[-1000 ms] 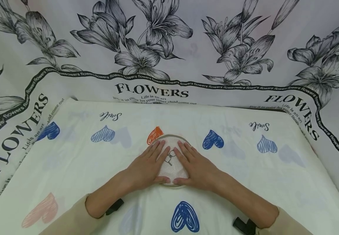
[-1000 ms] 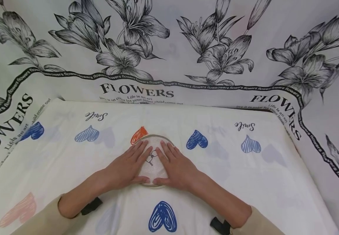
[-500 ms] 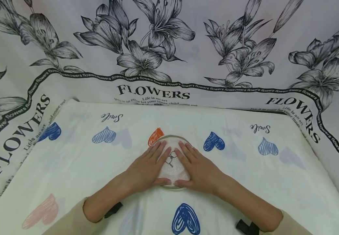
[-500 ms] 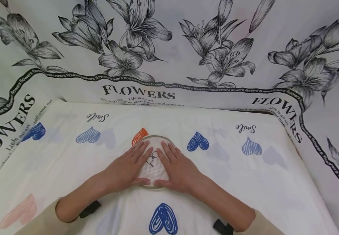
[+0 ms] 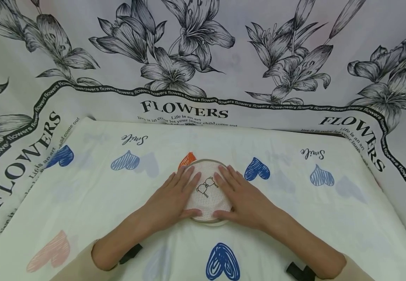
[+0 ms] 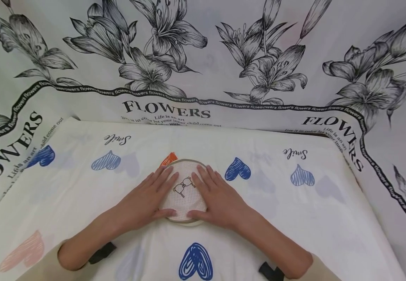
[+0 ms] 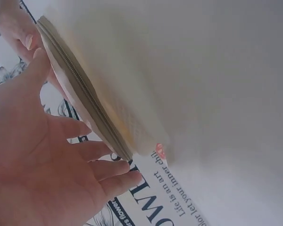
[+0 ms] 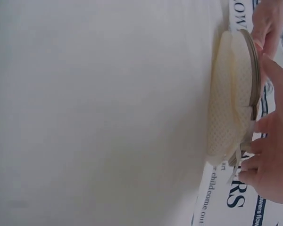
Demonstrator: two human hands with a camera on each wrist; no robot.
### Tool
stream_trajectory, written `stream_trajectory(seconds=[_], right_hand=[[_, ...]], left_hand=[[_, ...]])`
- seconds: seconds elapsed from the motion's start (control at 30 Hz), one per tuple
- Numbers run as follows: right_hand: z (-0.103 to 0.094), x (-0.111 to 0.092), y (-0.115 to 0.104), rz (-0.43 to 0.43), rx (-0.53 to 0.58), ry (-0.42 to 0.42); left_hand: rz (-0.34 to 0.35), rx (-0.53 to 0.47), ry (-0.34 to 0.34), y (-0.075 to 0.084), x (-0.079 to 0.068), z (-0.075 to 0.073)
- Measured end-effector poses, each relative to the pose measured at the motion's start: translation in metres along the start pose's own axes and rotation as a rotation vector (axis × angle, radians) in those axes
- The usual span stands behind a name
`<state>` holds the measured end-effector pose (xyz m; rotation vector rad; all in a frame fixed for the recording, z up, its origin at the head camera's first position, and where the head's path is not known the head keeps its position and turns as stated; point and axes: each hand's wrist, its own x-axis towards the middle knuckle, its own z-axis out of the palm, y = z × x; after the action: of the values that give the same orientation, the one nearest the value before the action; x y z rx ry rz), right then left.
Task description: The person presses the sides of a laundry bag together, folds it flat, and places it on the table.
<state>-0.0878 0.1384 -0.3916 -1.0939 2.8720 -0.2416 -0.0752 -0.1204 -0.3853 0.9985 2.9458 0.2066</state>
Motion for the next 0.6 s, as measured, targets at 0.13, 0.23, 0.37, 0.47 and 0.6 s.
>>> stream_trajectory(seconds=[0.13,0.23,0.37,0.47,0.6], right_hand=[[-0.003,-0.002,0.003,0.025,0.027,-0.010],[-0.004,-0.005,0.006,0.050,0.035,-0.006],[-0.005,-0.007,0.010,0.074,0.047,0.011],[-0.006,-0.010,0.012,0.087,0.055,0.019],[-0.008,-0.015,0.017,0.109,0.054,0.028]], left_hand=[[-0.014,-0.005,0.017,-0.003,-0.003,0.000],[-0.024,-0.012,0.009,-0.005,-0.005,0.000],[-0.037,-0.041,-0.008,-0.008,-0.008,-0.004],[-0.034,-0.046,-0.004,-0.011,-0.011,-0.006],[-0.029,-0.030,0.013,-0.016,-0.014,-0.006]])
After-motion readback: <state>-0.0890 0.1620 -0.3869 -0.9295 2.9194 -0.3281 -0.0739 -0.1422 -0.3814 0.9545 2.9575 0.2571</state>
